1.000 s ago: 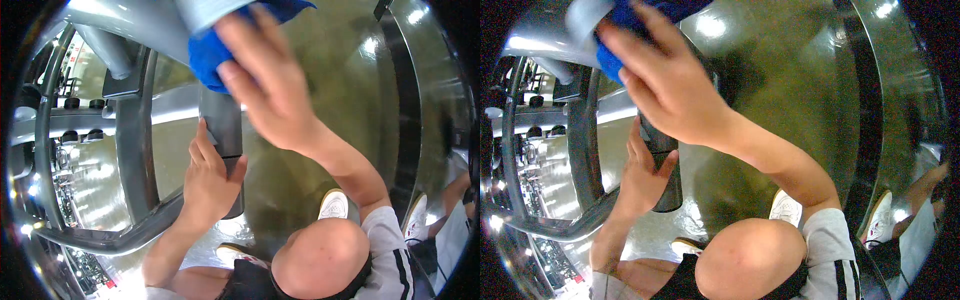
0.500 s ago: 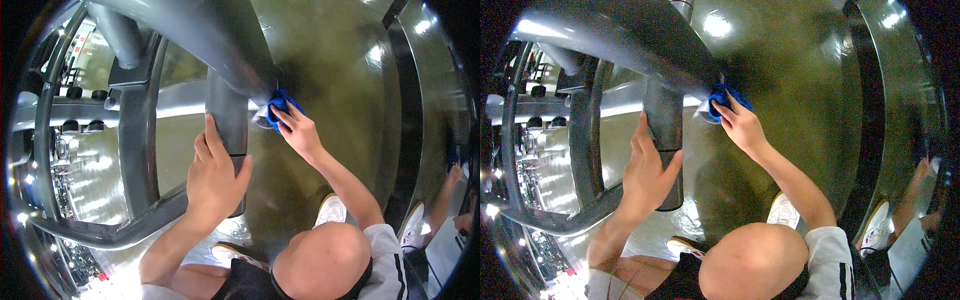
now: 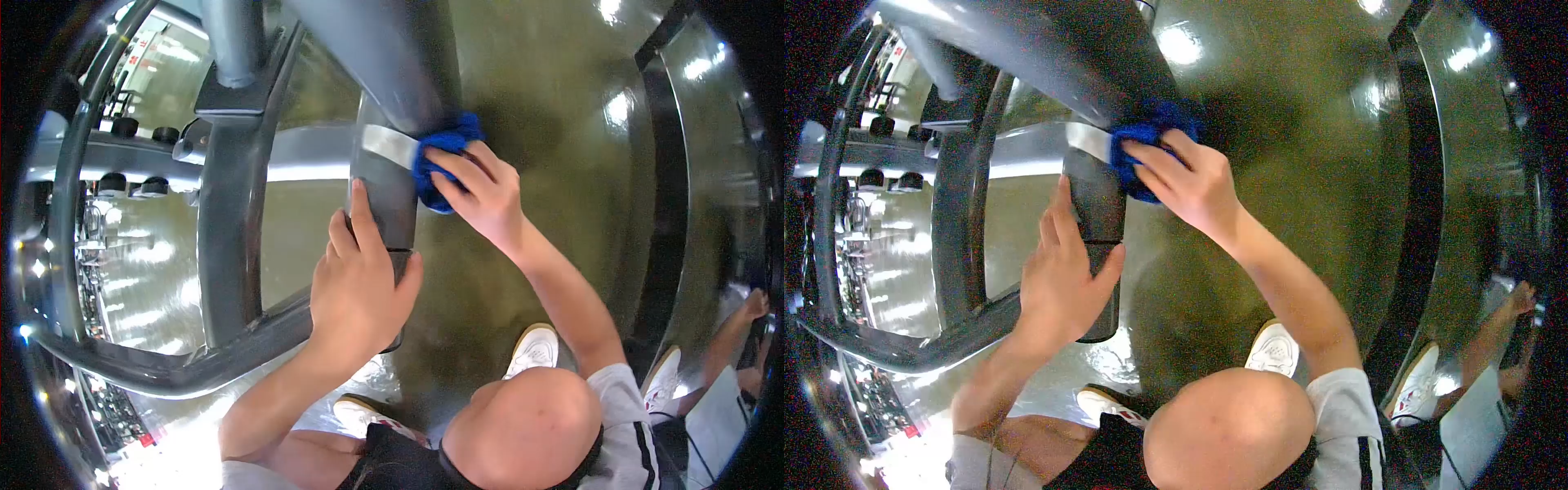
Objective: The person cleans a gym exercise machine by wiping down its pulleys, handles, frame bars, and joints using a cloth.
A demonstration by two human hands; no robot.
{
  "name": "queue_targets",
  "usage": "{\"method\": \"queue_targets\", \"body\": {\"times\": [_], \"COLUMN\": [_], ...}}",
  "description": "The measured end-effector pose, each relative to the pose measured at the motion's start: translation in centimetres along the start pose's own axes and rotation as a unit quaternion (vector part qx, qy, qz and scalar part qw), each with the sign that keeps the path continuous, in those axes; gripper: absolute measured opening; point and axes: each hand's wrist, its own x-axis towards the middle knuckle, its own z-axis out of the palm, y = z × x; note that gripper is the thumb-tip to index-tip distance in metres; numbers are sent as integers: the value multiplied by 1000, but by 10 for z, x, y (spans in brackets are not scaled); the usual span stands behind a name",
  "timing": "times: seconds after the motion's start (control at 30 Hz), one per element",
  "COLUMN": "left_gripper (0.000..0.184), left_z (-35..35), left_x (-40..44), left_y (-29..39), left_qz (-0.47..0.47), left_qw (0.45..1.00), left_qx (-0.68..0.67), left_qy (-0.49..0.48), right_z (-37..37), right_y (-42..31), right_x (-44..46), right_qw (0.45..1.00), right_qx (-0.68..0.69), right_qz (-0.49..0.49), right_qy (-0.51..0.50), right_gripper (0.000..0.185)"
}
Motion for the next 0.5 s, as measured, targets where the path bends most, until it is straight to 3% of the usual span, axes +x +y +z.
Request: {"method": "queue_targets", "body": {"times": [0.03, 0.17, 0.23, 0.5], "left_gripper": [87, 88, 89, 87], "left_z": [1, 4, 6, 7], "left_x": [0, -1, -1, -4], "left_y": [0, 0, 0, 0], "left_qz": [-7, -1, -9, 6], "left_qw": [1000, 1000, 1000, 999], "left_qx": [-6, 6, 3, 26], "left_qy": [5, 12, 20, 26], "right_z": [5, 4, -4, -45], "right_y": [5, 39, 45, -13], "right_x": [-12, -66, -74, 29], "right_qw": [998, 996, 975, 978], "right_qx": [37, -18, -71, -71], "right_qz": [50, 78, 205, 113], "right_qy": [32, -26, -53, 163], "right_gripper": [25, 24, 26, 37]}}
